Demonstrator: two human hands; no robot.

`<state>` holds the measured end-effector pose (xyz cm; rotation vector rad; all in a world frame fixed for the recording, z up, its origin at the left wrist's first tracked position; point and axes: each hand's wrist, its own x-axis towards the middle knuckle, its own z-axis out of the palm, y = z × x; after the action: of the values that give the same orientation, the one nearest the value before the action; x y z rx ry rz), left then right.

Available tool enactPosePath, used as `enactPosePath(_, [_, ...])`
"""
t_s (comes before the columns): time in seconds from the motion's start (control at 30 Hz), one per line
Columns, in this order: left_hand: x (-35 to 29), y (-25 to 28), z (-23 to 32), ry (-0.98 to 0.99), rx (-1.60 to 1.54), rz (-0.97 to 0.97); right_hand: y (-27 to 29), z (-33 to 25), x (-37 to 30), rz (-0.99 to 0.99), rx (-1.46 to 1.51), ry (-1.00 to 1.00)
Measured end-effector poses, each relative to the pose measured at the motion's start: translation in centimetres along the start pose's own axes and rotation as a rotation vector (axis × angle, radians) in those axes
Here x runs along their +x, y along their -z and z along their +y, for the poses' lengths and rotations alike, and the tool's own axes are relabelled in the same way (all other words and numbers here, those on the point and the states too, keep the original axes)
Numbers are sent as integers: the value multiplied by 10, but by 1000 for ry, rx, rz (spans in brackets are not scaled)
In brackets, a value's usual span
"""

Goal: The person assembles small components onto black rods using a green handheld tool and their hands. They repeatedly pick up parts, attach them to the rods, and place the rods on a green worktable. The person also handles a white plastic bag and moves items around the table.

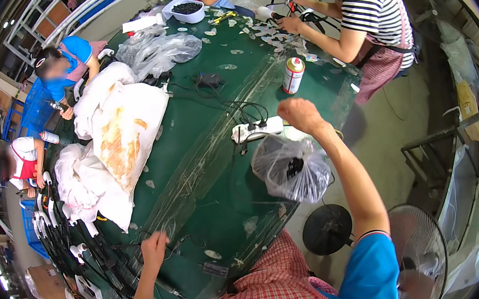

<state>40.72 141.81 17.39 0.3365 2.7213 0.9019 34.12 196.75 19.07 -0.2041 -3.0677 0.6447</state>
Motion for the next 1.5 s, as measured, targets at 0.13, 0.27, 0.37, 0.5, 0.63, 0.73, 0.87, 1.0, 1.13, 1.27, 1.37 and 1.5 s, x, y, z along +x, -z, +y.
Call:
enactPosePath(0.13, [104, -64, 1, 94, 178, -119, -67, 46, 41, -364, 109, 335])
enactPosePath(0.27, [156, -125, -57, 77, 357, -330, -118, 41, 72, -436, 5, 498])
enactPosePath(0.37, [179, -117, -65, 47, 399, -438, -120, 22, 76, -508, -64, 466])
enactPosePath(0.5, [197, -67, -56, 159, 866, -968, -134, 25, 84, -546, -222, 531])
enactPosePath(0.63, [222, -28, 16, 38, 849, -996, -140, 4, 91, -559, -269, 575])
enactPosePath(0.73, [260, -57, 82, -346, 511, -624, -145, 7, 91, -584, -299, 567])
enactPosePath(0.87, [298, -163, 146, -376, 6, -222, -134, 8, 87, -516, -303, 582])
enactPosePath(1.0, [332, -219, 143, -434, 206, -261, -105, 14, 83, -548, -252, 427])
enactPosePath(1.13, [341, -240, 137, -618, 292, -193, -121, 24, 80, -529, -193, 244])
enactPosePath(1.27, [339, -237, 142, -726, 322, -168, -157, 30, 76, -474, -190, 199])
enactPosePath(1.37, [340, -236, 142, -744, 302, -146, -160, 20, 83, -518, -190, 225])
enactPosePath(1.5, [341, -238, 141, -756, 247, -156, -167, 20, 88, -571, -289, 367])
